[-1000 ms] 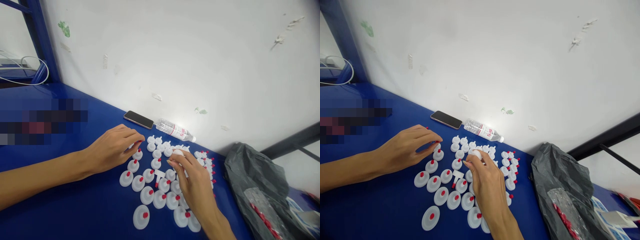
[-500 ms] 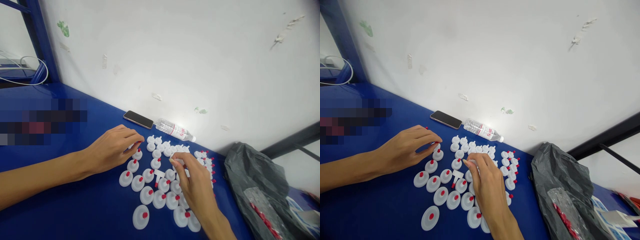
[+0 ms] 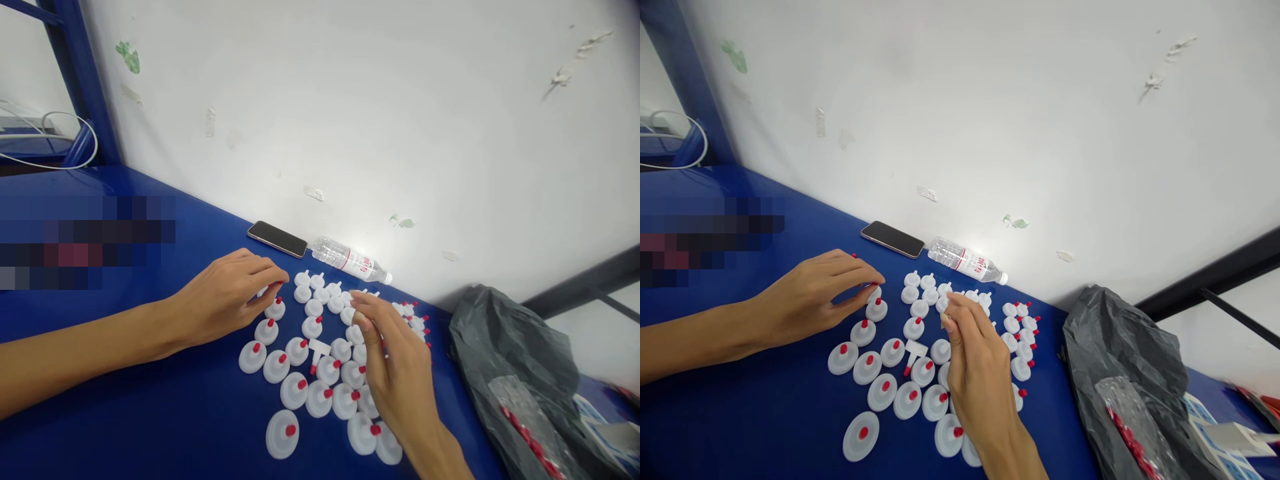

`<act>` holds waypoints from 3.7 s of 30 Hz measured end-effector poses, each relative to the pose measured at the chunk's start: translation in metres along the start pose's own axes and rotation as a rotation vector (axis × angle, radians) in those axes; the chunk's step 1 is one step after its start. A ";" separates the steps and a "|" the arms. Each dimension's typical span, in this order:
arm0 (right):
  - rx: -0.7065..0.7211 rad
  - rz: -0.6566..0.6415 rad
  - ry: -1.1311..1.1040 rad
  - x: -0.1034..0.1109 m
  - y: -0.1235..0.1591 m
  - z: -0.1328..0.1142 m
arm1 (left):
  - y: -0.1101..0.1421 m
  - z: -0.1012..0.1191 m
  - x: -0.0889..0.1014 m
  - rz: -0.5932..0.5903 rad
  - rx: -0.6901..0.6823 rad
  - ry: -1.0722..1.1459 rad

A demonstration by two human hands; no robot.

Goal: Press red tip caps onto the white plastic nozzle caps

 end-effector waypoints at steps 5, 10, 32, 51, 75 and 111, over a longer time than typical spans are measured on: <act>0.026 -0.030 -0.063 0.002 0.001 -0.006 | 0.002 0.000 0.000 0.001 -0.011 0.009; 0.025 -0.034 -0.064 0.004 0.000 -0.009 | 0.002 -0.001 0.000 0.001 -0.011 0.015; 0.035 -0.104 -0.101 -0.002 0.008 -0.015 | -0.008 0.045 0.015 0.180 -0.218 0.340; 0.214 -0.203 0.023 -0.016 0.022 -0.026 | -0.001 0.065 0.018 0.176 -0.184 0.367; 0.358 -0.289 0.118 -0.026 0.030 -0.037 | -0.007 0.070 0.023 0.184 -0.266 0.440; 0.436 -0.149 0.013 -0.004 0.048 -0.046 | 0.002 0.071 0.016 0.096 0.222 1.043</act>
Point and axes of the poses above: each hand's wrist, its own y-axis away from the middle knuckle, its own x-axis out of the back of the hand, z = x × y, the point moved 6 cm from there along -y, towards the middle knuckle, and after that the axes turned 15 degrees about -x, right-handed, at the moved point
